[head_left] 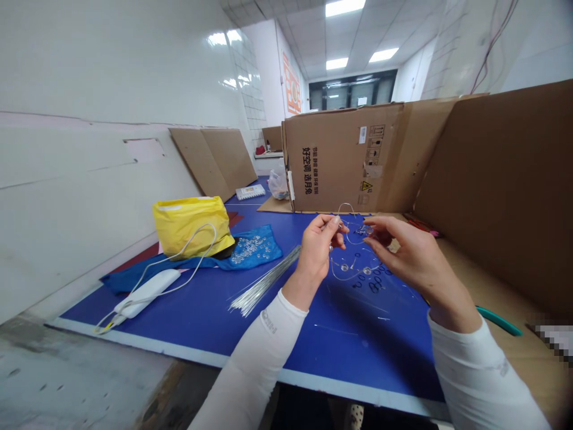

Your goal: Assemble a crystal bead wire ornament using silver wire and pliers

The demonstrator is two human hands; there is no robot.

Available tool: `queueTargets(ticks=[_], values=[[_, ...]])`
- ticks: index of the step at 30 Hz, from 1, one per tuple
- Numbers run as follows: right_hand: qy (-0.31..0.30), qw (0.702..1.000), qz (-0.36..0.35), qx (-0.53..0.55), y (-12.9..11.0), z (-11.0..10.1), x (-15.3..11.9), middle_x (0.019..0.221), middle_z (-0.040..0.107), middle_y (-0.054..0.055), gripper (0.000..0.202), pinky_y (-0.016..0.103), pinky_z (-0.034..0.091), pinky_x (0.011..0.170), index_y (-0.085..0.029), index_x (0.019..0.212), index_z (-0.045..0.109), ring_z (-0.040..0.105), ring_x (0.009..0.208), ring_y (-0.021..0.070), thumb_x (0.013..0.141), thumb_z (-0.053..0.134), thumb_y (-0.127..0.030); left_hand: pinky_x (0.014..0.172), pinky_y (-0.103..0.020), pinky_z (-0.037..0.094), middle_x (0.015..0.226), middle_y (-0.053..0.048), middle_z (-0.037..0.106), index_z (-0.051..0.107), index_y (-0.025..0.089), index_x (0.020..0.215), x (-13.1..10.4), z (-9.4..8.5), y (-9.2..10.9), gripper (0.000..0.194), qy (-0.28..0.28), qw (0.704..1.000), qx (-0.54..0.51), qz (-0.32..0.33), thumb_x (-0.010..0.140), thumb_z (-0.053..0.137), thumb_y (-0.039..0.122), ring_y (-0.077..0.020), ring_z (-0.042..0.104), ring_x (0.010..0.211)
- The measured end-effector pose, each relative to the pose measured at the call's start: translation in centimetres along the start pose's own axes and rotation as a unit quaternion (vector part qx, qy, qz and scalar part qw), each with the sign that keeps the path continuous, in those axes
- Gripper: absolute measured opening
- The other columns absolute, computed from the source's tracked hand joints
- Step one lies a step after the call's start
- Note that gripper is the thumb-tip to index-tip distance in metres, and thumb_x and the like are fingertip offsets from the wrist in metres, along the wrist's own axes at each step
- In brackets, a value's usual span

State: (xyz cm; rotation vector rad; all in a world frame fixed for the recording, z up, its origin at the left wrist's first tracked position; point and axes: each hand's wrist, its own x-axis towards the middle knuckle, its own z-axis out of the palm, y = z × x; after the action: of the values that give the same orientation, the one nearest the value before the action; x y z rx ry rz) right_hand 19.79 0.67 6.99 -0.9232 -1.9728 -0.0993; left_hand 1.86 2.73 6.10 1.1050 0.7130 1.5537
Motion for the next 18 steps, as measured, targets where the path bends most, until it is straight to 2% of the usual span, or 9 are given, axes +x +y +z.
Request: queueTargets(ticks=[3, 6, 12, 15, 18], values=[[-0.007, 0.998, -0.051, -0.04, -0.1, -0.1, 0.0, 0.098, 0.075, 0.008, 0.023, 0.035, 0.054, 0.072, -0.02, 0.115, 0.069, 0.069, 0.079, 0.0199, 0.096, 0.059, -0.027, 0.051, -0.021, 0.046, 0.071, 0.002, 0.065, 0.058, 0.016, 0.083, 0.0, -0.1, 0.1, 0.022, -0.01, 1.0, -0.005, -0.001, 0.084, 0.071, 0.034, -0.006, 0.055, 0.051], [-0.005, 0.996, -0.065, -0.059, -0.3, -0.2, 0.0, 0.099, 0.075, 0.009, 0.021, 0.036, 0.053, 0.072, -0.02, 0.112, 0.071, 0.069, 0.083, 0.0213, 0.098, 0.058, -0.028, 0.049, -0.022, 0.047, 0.072, 0.002, 0.066, 0.057, 0.017, 0.085, -0.2, -0.1, 0.3, 0.021, -0.03, 0.999, -0.006, 0.012, 0.085, 0.07, 0.034, -0.0068, 0.056, 0.051], [-0.012, 1.0, -0.001, 0.016, -0.5, -1.0, -0.3, 0.101, 0.075, 0.006, 0.03, 0.036, 0.056, 0.078, -0.023, 0.122, 0.067, 0.069, 0.087, 0.0199, 0.093, 0.063, -0.026, 0.051, -0.021, 0.049, 0.073, 0.001, 0.067, 0.058, 0.017, 0.085, -0.4, -0.1, 0.8, 0.014, -0.018, 0.999, -0.008, 0.046, 0.09, 0.065, 0.028, -0.0061, 0.058, 0.051], [0.01, 0.998, 0.039, 0.037, -0.7, -1.4, -0.3, 0.094, 0.075, 0.005, 0.024, 0.038, 0.057, 0.078, -0.022, 0.111, 0.07, 0.069, 0.083, 0.0211, 0.089, 0.065, -0.03, 0.052, -0.021, 0.049, 0.073, 0.002, 0.067, 0.057, 0.017, 0.085, -0.5, 0.0, 0.9, 0.017, -0.007, 0.998, -0.006, 0.061, 0.09, 0.067, 0.031, -0.0056, 0.058, 0.051], [0.025, 0.998, 0.051, 0.042, -0.9, -1.4, -0.2, 0.087, 0.074, 0.004, 0.015, 0.037, 0.057, 0.073, -0.022, 0.097, 0.071, 0.069, 0.078, 0.0208, 0.088, 0.066, -0.033, 0.052, -0.021, 0.05, 0.073, 0.002, 0.067, 0.057, 0.017, 0.084, -0.5, 0.1, 0.7, 0.024, -0.005, 0.997, -0.009, 0.08, 0.087, 0.071, 0.037, -0.0058, 0.058, 0.05]])
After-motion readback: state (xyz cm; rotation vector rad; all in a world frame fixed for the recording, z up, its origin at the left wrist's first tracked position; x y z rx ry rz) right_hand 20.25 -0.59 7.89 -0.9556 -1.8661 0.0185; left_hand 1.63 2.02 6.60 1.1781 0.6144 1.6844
